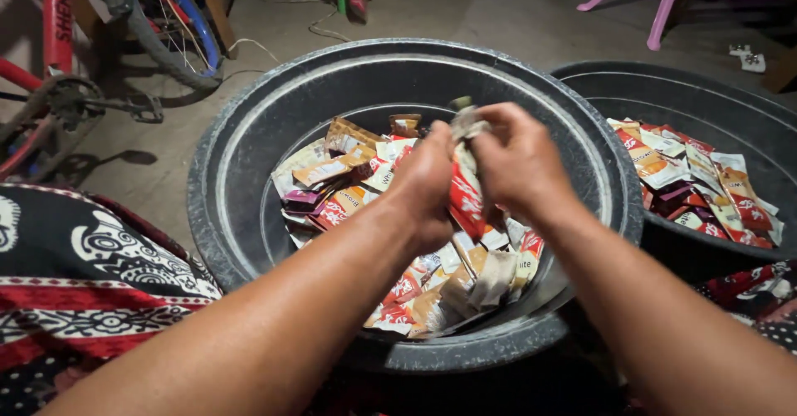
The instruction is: The person sits on the floor and sorts small sachets from a large black basin into a second basin. They pick up individual sachets, open them, and transfer the contents or the sachets themselves into the second basin.
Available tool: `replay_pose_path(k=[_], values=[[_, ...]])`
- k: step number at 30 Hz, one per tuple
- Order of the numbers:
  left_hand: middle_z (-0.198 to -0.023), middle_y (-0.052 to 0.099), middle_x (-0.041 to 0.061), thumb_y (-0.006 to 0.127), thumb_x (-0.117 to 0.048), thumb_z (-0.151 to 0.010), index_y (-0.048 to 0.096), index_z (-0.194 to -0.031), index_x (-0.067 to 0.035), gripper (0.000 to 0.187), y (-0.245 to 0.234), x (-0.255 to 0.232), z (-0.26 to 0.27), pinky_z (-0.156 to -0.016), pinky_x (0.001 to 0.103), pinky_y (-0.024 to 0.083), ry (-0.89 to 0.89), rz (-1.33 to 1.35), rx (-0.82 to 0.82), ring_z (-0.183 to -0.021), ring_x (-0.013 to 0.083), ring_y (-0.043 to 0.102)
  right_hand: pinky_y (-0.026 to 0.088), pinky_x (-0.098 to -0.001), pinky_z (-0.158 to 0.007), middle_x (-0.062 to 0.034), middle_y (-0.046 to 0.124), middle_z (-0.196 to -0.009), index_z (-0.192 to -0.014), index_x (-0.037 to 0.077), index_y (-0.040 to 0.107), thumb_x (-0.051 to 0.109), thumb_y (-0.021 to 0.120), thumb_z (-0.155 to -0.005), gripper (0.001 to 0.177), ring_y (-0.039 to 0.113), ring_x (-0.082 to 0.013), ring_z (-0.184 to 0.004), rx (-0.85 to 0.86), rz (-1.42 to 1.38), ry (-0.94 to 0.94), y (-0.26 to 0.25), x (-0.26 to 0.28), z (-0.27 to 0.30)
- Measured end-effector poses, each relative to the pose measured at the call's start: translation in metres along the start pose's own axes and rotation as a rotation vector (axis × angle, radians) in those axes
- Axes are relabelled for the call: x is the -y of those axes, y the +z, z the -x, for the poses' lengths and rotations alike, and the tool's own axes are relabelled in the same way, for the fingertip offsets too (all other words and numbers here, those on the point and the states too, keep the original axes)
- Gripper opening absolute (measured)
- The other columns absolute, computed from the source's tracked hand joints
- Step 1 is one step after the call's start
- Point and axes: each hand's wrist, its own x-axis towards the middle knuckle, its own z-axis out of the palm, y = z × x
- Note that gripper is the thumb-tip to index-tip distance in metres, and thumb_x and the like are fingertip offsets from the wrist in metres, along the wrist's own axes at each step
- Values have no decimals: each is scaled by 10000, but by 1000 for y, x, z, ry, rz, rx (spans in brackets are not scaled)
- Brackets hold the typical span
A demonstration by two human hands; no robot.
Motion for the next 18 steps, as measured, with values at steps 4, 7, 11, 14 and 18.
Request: replay_pose_path(k=[4,7,11,14,18], values=[[-1009,671,107,193,-596,-1043,591,-1137,-141,612,0,6,-4,-766,487,529,-28,-27,-93,-905,288,662,555,-299,-632,-60,729,-939,-1234,74,659,173,602,-954,303,680,-101,-737,-14,-26,233,-8,6,-2],[-999,684,121,199,-636,-1035,582,-1089,-109,654,-9,-3,-9,-844,512,552,22,117,-196,-934,284,674,506,-334,-528,-81,690,-826,-1223,71,659,159,594,-953,291,623,-146,-620,124,-69,247,9,8,18],[-951,654,139,250,-558,-1044,571,-1050,-84,573,-30,-23,-15,-857,546,563,130,209,-338,-908,315,660,469,-278,-532,-63,709,-798,-1182,42,659,160,606,-957,260,592,-102,-622,290,-154,146,22,6,34],[-976,677,160,389,-332,-1066,602,-1083,-35,366,-32,-21,-25,-854,506,595,146,274,-168,-904,311,694,491,-277,-539,-58,730,-849,-1188,37,652,159,592,-953,272,613,-94,-638,191,-129,145,14,0,22],[-955,689,139,483,-235,-1014,630,-1085,-37,257,-30,-8,-31,-748,444,616,113,221,-141,-818,264,709,539,-231,-713,-60,743,-1005,-1209,-4,657,130,622,-964,280,687,-49,-851,-11,43,-30,2,-1,9]])
